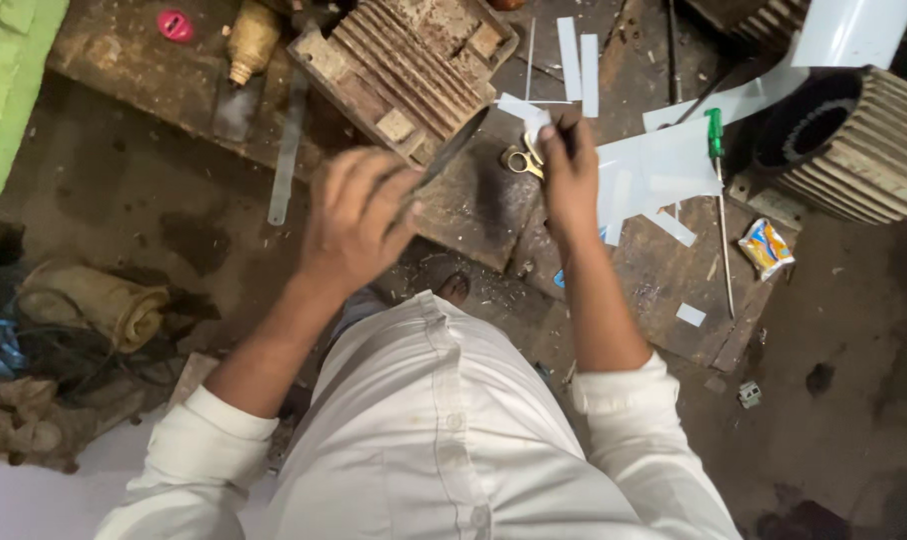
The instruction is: The person repeatedly cuts a white plastic sheet into narrow strips using scissors and inserts each strip into slots on a cylindrical metal component. The person handles the plastic sheet, scissors, and metal component throughout the clip.
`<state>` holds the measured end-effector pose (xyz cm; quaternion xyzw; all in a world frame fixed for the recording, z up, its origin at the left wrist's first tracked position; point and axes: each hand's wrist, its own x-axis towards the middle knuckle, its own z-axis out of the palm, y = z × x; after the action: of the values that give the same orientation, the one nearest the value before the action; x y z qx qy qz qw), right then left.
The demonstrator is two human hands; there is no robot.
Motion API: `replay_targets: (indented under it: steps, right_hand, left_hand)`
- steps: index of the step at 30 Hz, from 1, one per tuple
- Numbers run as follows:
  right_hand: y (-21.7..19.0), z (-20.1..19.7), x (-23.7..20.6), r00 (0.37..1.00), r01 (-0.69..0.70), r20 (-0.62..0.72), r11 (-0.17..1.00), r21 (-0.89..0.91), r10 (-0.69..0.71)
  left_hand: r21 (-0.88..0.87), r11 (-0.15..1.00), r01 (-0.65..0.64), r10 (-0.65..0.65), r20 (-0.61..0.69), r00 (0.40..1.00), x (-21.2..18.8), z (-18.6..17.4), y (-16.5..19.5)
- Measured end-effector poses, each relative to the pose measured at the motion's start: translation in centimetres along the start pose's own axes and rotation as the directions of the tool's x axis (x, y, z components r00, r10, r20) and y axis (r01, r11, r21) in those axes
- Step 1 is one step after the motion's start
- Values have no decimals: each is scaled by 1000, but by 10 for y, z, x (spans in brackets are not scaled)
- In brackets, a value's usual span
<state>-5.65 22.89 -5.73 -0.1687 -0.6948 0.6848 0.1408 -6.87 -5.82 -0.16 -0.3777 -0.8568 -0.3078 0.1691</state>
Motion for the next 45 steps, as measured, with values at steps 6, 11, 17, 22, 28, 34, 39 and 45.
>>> replay_targets:
  steps: [6, 11, 17, 22, 28, 34, 39, 45]
  right_hand:
    - [-46, 0, -82, 994, 42, 98, 998, 38, -46]
    - [-72, -18, -113, 980, 200, 79, 937, -286, -185]
    - [-84, -32, -126, 945, 324, 91, 851, -412, -315]
    - [-98, -38, -142, 890, 456, 220, 776, -436, -399]
    - [-112, -32, -149, 874, 483, 273, 768, -420, -401]
    - [-98, -13, -149, 836, 549, 300, 702, -454, -460]
    - [-80, 13, -144, 979, 192, 96, 968, -161, -178]
    - [-89, 33, -151, 961, 277, 73, 911, -306, -268]
  left_hand:
    - [-525, 830, 187, -152, 109, 982, 29, 24, 68]
    - [-582, 774, 250, -185, 170, 968, 39, 37, 84]
    - [-507, 829, 237, -141, 221, 965, 27, 44, 92]
    - [-592, 778, 208, -140, 159, 977, 20, 40, 98]
    - [-569, 800, 192, -155, 114, 981, 13, 33, 99]
    - [-599, 754, 271, -193, 193, 962, 4, 19, 77]
    - [-794, 306, 526, -323, 433, 842, 1, 22, 75]
    - [-747, 556, 365, -286, 241, 928, -1, 4, 59]
